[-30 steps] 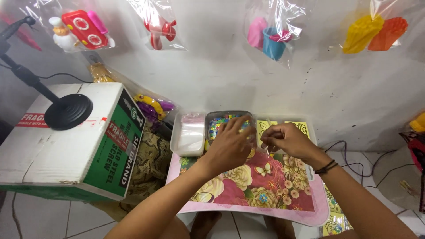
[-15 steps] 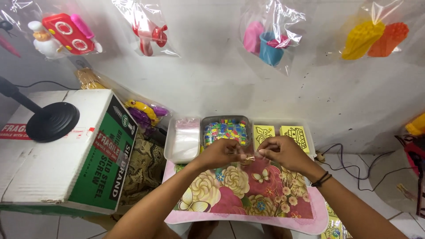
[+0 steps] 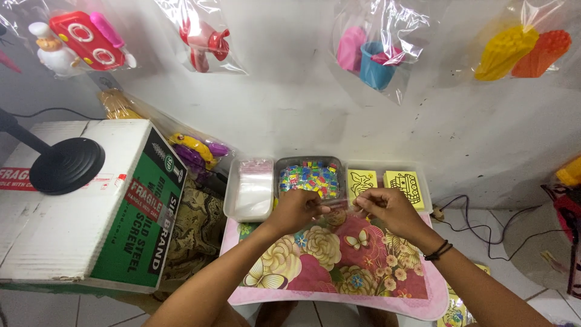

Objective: The person sits on the floor and packs small yellow paper cutouts with cartoon designs into clear plastic bags. They pick up a cutout, place it inside a bag, and then add small colorful plastic pieces from a container into the same bag before setting it aside.

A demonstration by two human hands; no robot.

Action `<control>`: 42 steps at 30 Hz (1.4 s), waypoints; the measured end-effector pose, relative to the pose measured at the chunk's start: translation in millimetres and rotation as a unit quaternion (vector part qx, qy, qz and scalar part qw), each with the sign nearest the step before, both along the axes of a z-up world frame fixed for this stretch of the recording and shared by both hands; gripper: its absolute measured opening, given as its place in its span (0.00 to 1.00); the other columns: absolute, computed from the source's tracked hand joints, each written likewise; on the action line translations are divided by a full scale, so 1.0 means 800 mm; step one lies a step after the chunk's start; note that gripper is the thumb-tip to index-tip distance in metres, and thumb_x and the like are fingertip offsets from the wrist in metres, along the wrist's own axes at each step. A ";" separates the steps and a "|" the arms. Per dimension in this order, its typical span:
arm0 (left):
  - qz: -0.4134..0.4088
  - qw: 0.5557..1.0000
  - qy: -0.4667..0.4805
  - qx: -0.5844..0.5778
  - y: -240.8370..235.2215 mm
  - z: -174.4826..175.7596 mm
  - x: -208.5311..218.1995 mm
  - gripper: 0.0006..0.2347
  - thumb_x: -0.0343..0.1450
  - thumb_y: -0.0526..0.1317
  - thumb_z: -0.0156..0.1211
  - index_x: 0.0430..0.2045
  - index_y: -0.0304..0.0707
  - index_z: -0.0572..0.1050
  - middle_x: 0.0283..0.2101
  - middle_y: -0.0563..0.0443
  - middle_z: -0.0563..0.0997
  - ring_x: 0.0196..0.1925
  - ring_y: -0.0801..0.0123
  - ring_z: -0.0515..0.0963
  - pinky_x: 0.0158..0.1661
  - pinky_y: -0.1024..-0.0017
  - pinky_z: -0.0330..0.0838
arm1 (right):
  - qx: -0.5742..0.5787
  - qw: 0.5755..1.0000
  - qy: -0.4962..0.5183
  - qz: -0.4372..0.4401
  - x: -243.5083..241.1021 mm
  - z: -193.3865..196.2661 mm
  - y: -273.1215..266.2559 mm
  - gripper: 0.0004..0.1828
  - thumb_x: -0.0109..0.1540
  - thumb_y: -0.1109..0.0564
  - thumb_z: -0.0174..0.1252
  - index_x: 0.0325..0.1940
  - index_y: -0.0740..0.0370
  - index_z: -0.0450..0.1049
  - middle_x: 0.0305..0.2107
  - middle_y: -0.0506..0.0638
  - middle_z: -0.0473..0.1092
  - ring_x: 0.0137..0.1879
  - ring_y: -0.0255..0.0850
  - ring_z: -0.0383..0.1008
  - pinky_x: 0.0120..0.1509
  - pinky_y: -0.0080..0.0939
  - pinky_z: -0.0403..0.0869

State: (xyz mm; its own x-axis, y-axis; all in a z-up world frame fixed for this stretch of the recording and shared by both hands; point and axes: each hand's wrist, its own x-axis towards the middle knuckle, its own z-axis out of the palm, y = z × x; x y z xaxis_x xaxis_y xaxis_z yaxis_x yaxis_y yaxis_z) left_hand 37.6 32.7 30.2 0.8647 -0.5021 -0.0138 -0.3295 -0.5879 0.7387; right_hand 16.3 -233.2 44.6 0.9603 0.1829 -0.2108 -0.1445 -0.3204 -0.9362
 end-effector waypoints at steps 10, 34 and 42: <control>0.013 1.000 -0.024 -0.015 0.002 0.027 -0.012 0.10 0.72 0.46 0.63 0.28 0.38 0.81 0.25 0.46 0.84 0.35 0.45 0.84 0.39 0.57 0.73 | 0.048 0.997 -0.056 -0.038 -0.007 0.004 -0.007 0.10 0.65 0.58 0.60 0.39 0.69 0.81 0.32 0.60 0.78 0.40 0.45 0.80 0.45 0.45 0.80; -0.033 0.990 0.060 -0.125 -0.016 0.061 -0.038 0.14 0.73 0.42 0.62 0.45 0.27 0.75 0.37 0.31 0.83 0.41 0.43 0.84 0.44 0.56 0.76 | 0.106 0.979 -0.035 0.170 -0.015 0.006 -0.010 0.25 0.67 0.52 0.45 0.64 0.67 0.72 0.44 0.62 0.78 0.46 0.48 0.79 0.50 0.50 0.78; -0.019 0.996 0.054 -0.067 -0.024 0.055 -0.044 0.22 0.69 0.41 0.66 0.56 0.33 0.70 0.51 0.31 0.80 0.57 0.36 0.78 0.56 0.48 0.72 | 0.102 0.979 0.000 0.177 -0.009 -0.028 -0.014 0.25 0.67 0.55 0.45 0.65 0.66 0.72 0.39 0.66 0.80 0.41 0.55 0.81 0.48 0.56 0.78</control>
